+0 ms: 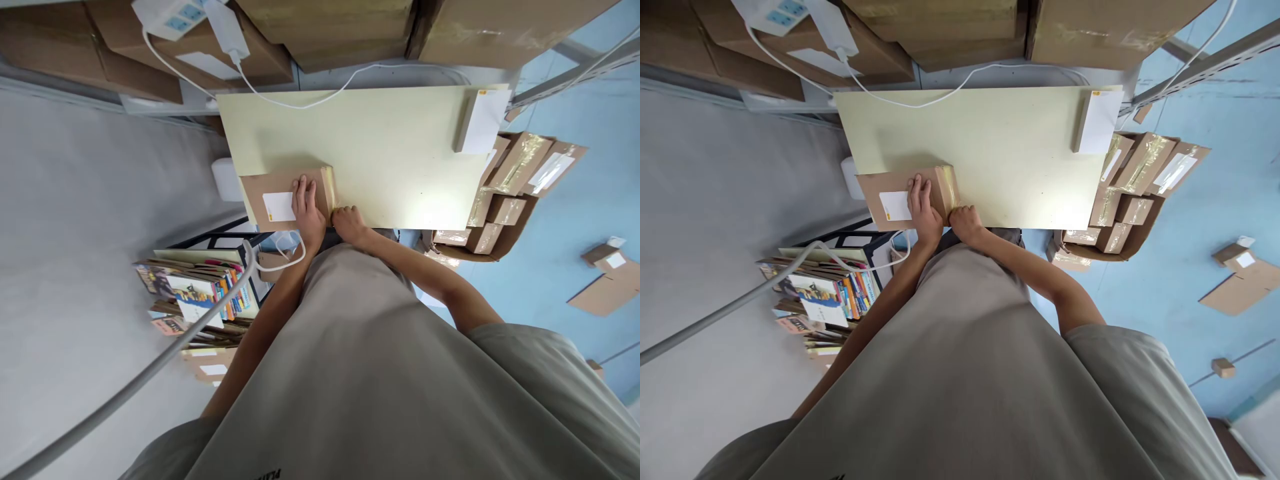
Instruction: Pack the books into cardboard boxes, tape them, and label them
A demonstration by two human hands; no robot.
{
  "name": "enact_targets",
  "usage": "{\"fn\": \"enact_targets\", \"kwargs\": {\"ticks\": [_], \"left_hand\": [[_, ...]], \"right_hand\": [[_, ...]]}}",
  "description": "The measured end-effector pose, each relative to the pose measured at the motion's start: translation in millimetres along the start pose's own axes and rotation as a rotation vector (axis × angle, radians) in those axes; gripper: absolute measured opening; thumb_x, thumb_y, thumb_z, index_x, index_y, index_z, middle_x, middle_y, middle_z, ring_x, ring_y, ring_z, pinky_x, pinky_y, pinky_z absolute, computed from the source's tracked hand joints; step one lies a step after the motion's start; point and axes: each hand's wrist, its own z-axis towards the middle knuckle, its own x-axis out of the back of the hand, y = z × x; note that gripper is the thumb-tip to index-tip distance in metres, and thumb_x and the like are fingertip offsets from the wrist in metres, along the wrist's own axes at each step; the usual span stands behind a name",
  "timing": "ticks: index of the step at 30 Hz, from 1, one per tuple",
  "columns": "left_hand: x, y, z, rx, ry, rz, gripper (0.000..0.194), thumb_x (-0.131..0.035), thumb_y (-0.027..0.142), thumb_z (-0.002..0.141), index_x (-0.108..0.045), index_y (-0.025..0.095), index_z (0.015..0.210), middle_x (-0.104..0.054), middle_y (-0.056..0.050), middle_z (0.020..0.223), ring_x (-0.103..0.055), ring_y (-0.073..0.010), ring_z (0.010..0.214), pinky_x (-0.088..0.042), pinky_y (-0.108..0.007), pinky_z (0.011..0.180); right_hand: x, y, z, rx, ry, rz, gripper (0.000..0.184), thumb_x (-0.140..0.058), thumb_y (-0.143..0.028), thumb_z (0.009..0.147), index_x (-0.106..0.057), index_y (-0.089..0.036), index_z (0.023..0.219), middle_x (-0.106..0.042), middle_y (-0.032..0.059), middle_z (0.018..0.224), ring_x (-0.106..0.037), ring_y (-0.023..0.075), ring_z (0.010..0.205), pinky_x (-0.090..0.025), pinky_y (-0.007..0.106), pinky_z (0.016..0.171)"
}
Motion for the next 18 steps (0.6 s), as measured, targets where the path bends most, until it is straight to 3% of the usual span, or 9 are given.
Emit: {"fn": "enact_targets", "kwargs": {"ticks": [4, 14, 16, 18], "left_hand": [[-0.5, 3, -1, 0.001, -0.003, -0.047, 0.056, -0.046, 0.044, 0.114, -0.064, 0.028, 0.165, -0.052, -0.009, 0.183, -0.022, -0.0264, 0.184, -0.012, -0.051, 0.154], [-10.2, 3, 1, -0.042, -0.093, -0.153, 0.058, -0.051, 0.035, 0.113, -0.058, 0.028, 0.17, -0.041, -0.008, 0.19, -0.015, -0.0291, 0.186, -0.009, -0.057, 0.154], [2.0, 3, 4, -0.078, -0.147, -0.151, 0.059, -0.051, 0.033, 0.113, -0.056, 0.026, 0.172, -0.04, -0.01, 0.191, -0.016, -0.0293, 0.186, -0.01, -0.057, 0.154], [28.1, -6, 8, -0.073, -0.129, -0.141, 0.062, -0.053, 0.035, 0.113, -0.052, 0.021, 0.174, -0.038, -0.013, 0.192, -0.016, -0.0302, 0.186, -0.011, -0.054, 0.154]], "right_hand": [[5, 3, 2, -0.011, -0.026, 0.023, 0.047, -0.035, -0.007, 0.114, -0.073, -0.002, 0.143, -0.077, 0.0323, 0.144, -0.074, 0.0362, 0.137, -0.053, 0.044, 0.11], [-15, 8, 9, -0.111, 0.053, -0.021, 0.057, -0.031, -0.003, 0.112, -0.05, 0.0, 0.166, -0.071, 0.0324, 0.155, -0.072, 0.0322, 0.141, -0.052, 0.041, 0.114], [-16, 13, 6, -0.146, 0.058, -0.004, 0.064, -0.033, -0.002, 0.111, -0.043, -0.003, 0.174, -0.07, 0.0299, 0.159, -0.071, 0.0324, 0.144, -0.052, 0.042, 0.117], [-16, 17, -1, -0.22, 0.028, 0.04, 0.066, -0.035, -0.003, 0.111, -0.042, -0.005, 0.177, -0.072, 0.0288, 0.157, -0.072, 0.0338, 0.145, -0.052, 0.043, 0.118]]}}
